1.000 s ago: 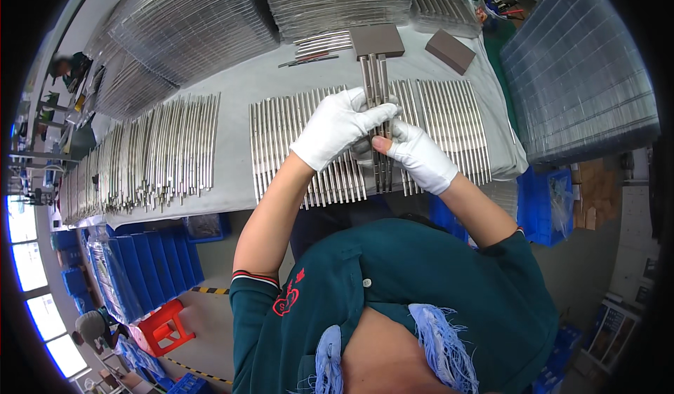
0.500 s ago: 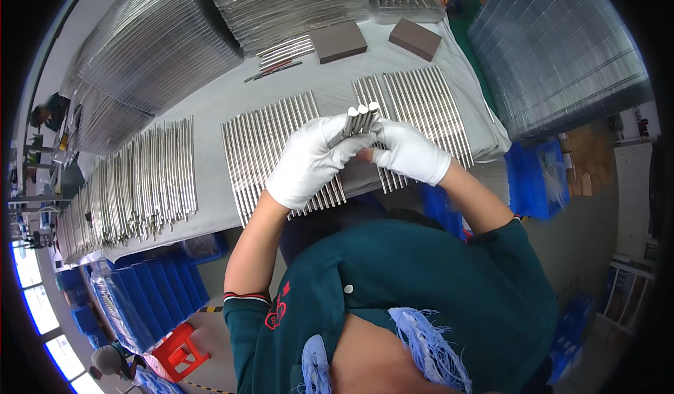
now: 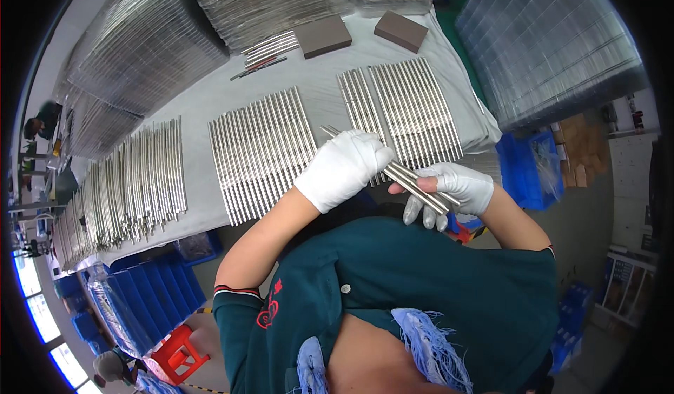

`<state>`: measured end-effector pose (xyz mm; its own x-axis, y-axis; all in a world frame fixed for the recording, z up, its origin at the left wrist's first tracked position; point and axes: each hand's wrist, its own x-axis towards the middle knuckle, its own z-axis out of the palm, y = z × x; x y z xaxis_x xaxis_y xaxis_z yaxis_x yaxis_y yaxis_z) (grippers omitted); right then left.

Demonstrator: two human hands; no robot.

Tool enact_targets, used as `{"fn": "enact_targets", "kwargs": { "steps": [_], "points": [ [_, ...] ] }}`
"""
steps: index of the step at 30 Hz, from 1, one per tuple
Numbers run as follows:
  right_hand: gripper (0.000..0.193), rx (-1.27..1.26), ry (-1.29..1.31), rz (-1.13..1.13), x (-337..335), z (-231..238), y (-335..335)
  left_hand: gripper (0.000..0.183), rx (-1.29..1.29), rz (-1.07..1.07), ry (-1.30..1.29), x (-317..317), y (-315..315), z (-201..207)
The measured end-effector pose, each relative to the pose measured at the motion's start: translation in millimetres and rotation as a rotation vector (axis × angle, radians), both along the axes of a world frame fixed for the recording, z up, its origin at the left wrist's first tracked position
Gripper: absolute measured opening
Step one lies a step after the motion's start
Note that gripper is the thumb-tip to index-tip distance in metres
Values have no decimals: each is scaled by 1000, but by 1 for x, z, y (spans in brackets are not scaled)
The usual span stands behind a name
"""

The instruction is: Organizing and bundling thin metal rods using rubber bands on a factory floor.

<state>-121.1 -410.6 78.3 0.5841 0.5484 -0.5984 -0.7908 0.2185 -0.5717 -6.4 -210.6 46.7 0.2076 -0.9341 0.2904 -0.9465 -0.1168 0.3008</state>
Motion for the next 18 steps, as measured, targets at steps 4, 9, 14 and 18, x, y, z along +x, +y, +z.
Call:
{"fn": "enact_targets", "kwargs": {
  "steps": [4, 9, 14, 18],
  "points": [
    [54, 51, -124, 3, 1, 4, -13, 34, -64, 124, -127, 9, 10, 6],
    [34, -1105, -841, -102, 31, -11, -28, 30, -388, 403, 298, 6, 27, 3],
    [34, -1766, -1409, 225, 27, -39, -23, 25, -631, 481, 1380, 3, 28, 10],
    [33, -1855, -1368, 113, 12, -40, -12, 23, -753, 473, 1747, 5, 24, 12]
  ]
}}
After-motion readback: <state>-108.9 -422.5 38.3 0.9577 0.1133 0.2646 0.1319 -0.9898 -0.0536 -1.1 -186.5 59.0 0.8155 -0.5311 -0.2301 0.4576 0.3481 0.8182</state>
